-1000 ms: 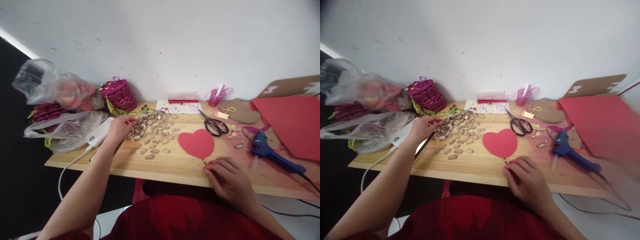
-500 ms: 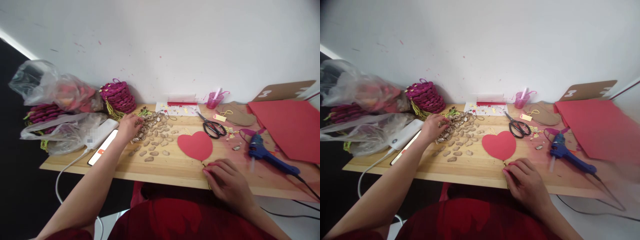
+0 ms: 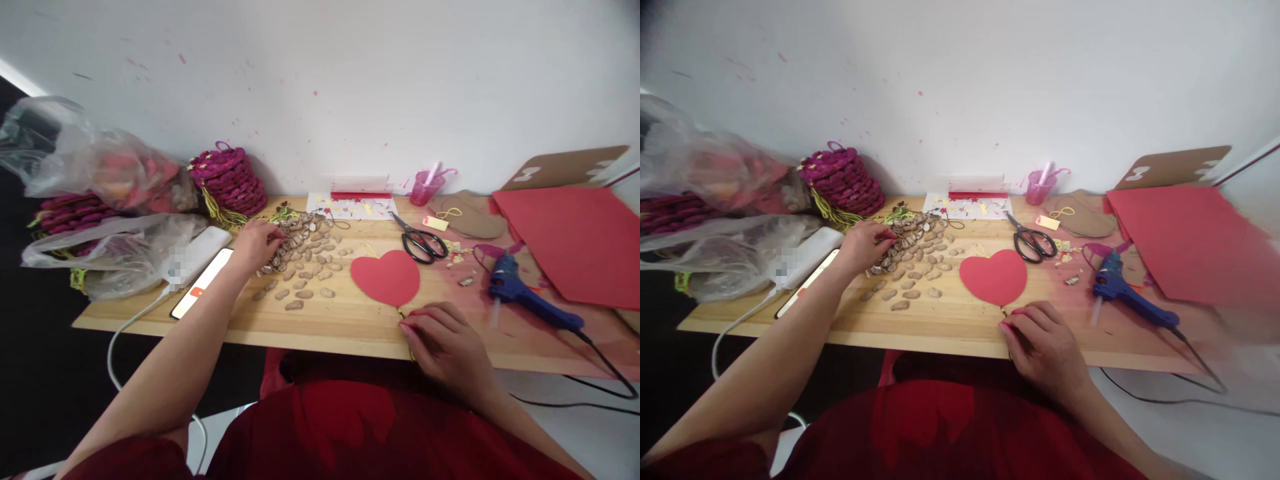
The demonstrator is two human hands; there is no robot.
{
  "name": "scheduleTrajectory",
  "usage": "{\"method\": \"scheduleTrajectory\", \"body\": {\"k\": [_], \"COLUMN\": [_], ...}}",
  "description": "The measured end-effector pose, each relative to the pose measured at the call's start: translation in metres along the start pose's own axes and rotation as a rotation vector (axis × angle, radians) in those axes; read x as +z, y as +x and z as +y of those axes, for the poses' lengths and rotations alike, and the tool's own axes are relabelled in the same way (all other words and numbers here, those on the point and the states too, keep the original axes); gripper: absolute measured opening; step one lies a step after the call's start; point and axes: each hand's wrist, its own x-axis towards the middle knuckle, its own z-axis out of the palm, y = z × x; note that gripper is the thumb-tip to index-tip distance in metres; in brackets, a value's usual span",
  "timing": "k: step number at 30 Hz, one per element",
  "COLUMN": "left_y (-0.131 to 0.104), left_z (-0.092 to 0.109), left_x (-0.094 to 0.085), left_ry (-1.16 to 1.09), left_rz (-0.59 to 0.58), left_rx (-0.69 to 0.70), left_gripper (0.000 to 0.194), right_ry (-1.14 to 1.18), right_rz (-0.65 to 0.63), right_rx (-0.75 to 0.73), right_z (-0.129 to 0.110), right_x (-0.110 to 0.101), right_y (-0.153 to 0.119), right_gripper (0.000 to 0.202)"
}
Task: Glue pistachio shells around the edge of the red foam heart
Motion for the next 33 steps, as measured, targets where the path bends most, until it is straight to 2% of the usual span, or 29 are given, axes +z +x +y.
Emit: {"method": "scheduleTrajectory", "body": {"k": [5,11,17,22,29,33], "left_y": [-0.005,-0.004,0.008,0.008,0.005,0.006], "left_z": [0.006,0.005,0.002,-0.001,0.000,0.000], "left_x": [-0.004,-0.011,-0.007,-0.002,0.000,-0.005], "left_ry": [0.103,0.031,0.065,0.025,0.012,0.002], "left_rz": [0.083,0.077,-0.050,-0.088,-0.054,-0.009], "left_rx": [-0.007,-0.056,0.078,0.094,0.089,0.063], "left_gripper": [0.016,0.024,0.020,0.025,0.021,0.024], "right_ry": [-0.008,-0.009,-0.010,-0.009,-0.012,-0.013], "right_rz": [-0.004,-0.006,-0.005,-0.007,-0.004,-0.006], "right_rx": [-0.010,-0.006,0.004,-0.004,-0.005,-0.017], "right_z": [0.001,0.001,0.001,0.000,0.001,0.001], "right_x": [0.001,0.001,0.001,0.001,0.001,0.001], "right_y": [0.000,0.000,0.000,0.001,0.000,0.000], "right_gripper": [0.012,0.011,0.011,0.011,0.012,0.013]}}
